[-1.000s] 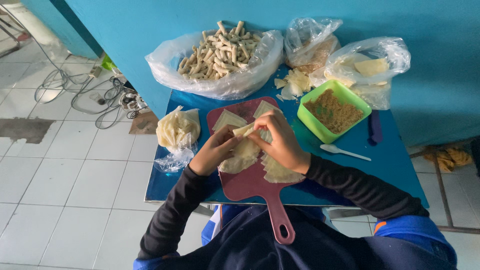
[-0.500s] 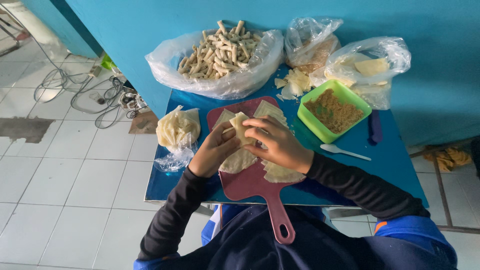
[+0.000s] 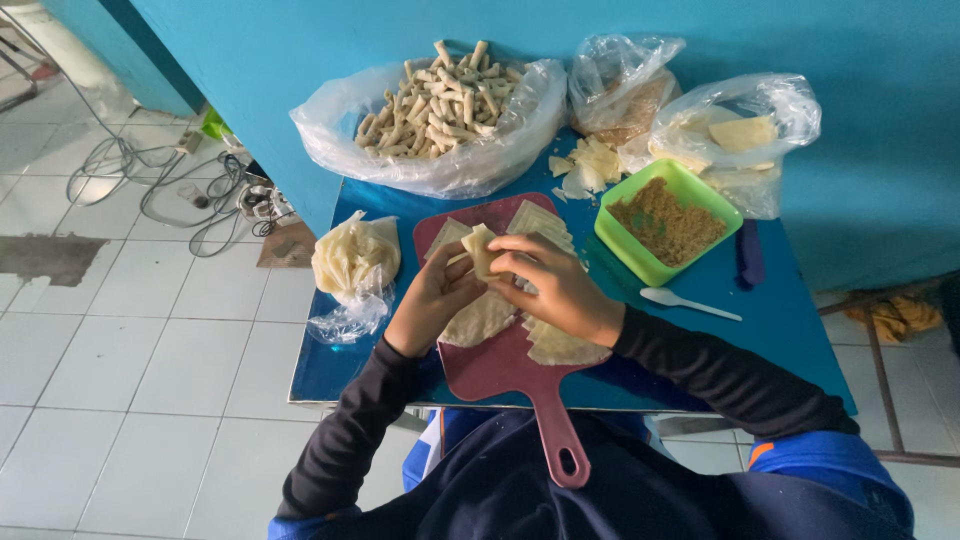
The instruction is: The person folds thin dough wrappers into triangular filled pastries by hand on a pink paddle-shaped cutting board, pressing the seams closed and arranging the finished pieces in rows on the board. Near the end they use a small spoon on the folded pieces and continue folding new wrappers.
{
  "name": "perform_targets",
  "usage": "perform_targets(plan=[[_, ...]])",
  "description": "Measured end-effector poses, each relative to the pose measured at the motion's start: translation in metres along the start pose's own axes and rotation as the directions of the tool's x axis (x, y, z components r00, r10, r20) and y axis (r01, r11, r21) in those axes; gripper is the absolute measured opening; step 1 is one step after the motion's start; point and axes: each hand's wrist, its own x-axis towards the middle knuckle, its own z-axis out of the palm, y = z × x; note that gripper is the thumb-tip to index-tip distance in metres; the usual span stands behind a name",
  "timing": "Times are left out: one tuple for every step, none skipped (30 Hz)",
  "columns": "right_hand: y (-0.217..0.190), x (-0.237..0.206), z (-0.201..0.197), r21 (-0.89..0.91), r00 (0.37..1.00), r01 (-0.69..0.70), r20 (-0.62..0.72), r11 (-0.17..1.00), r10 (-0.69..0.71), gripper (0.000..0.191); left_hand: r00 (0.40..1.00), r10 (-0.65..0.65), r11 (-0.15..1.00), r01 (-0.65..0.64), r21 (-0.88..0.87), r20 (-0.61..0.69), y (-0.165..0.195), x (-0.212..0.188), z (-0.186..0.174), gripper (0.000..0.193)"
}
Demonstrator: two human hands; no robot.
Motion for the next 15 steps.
perform_targets(plan=[[0.001, 0.000, 0.001, 0.005, 1.000, -0.015, -0.012, 1.000, 0.016, 0.017, 1.000, 0.005, 0.999, -0.004, 0.033, -0.014, -0.002, 0.000, 0.000, 0.054], [0.003, -0.001, 0.001, 0.012, 0.999, -0.032, -0.023, 0.999, 0.032, 0.013, 1.000, 0.015, 0.999, -0.014, 0.038, -0.011, -0.004, 0.001, -0.002, 0.054], [0.005, -0.004, 0.001, 0.039, 0.997, -0.068, -0.020, 0.997, 0.068, 0.011, 1.000, 0.023, 0.999, -0.023, 0.042, -0.008, -0.006, 0.002, -0.002, 0.053], [0.008, -0.005, 0.001, 0.065, 0.994, -0.102, -0.017, 0.993, 0.104, 0.008, 0.999, 0.033, 0.998, -0.033, 0.046, -0.005, -0.009, 0.002, -0.004, 0.053], [0.012, -0.007, 0.001, 0.091, 0.990, -0.137, -0.014, 0.986, 0.139, 0.007, 1.000, 0.027, 0.998, -0.027, 0.051, 0.000, -0.011, 0.003, -0.006, 0.053], [0.017, -0.009, 0.001, 0.226, 0.966, -0.255, 0.026, 0.940, 0.256, 0.009, 1.000, 0.020, 0.998, -0.020, 0.056, 0.005, -0.013, 0.003, -0.008, 0.053], [0.022, -0.010, 0.002, 0.350, 0.928, -0.368, 0.082, 0.862, 0.362, 0.012, 1.000, 0.014, 0.998, -0.014, 0.060, 0.010, -0.014, 0.004, -0.010, 0.053], [0.028, -0.011, 0.002, 0.460, 0.878, -0.470, 0.153, 0.754, 0.454, 0.015, 1.000, 0.013, 1.000, -0.013, 0.025, 0.008, -0.016, 0.004, -0.012, 0.052], [0.034, -0.012, 0.003, 0.522, 0.872, -0.471, 0.154, 0.711, 0.465, 0.016, 1.000, 0.012, 1.000, -0.012, -0.009, 0.006, -0.018, 0.004, -0.013, 0.051], [0.039, -0.011, 0.005, 0.583, 0.867, -0.468, 0.153, 0.665, 0.475, 0.018, 1.000, 0.011, 0.999, -0.011, -0.043, 0.005, -0.019, 0.004, -0.015, 0.050], [0.044, -0.012, 0.005, 0.639, 0.861, -0.461, 0.153, 0.615, 0.486, 0.019, 0.999, -0.046, 0.992, 0.044, -0.116, -0.019, -0.020, 0.005, -0.017, 0.048], [0.046, -0.014, 0.006, 0.632, 0.856, -0.471, 0.160, 0.615, 0.492, 0.020, 0.994, -0.105, 0.977, 0.095, -0.191, -0.042, -0.021, 0.005, -0.019, 0.045], [0.049, -0.015, 0.006, 0.625, 0.851, -0.482, 0.166, 0.615, 0.498, 0.020, 0.984, -0.165, 0.953, 0.144, -0.265, -0.059, -0.022, 0.005, -0.020, 0.043], [0.050, -0.015, 0.006, 0.618, 0.846, -0.492, 0.172, 0.613, 0.505, 0.020, 0.982, -0.176, 0.953, 0.154, -0.262, -0.066, -0.023, 0.005, -0.022, 0.037], [0.051, -0.015, 0.006, 0.638, 0.812, -0.533, 0.201, 0.555, 0.549, 0.019, 0.980, -0.188, 0.952, 0.163, -0.260, -0.072, -0.025, 0.004, -0.024, 0.033]])
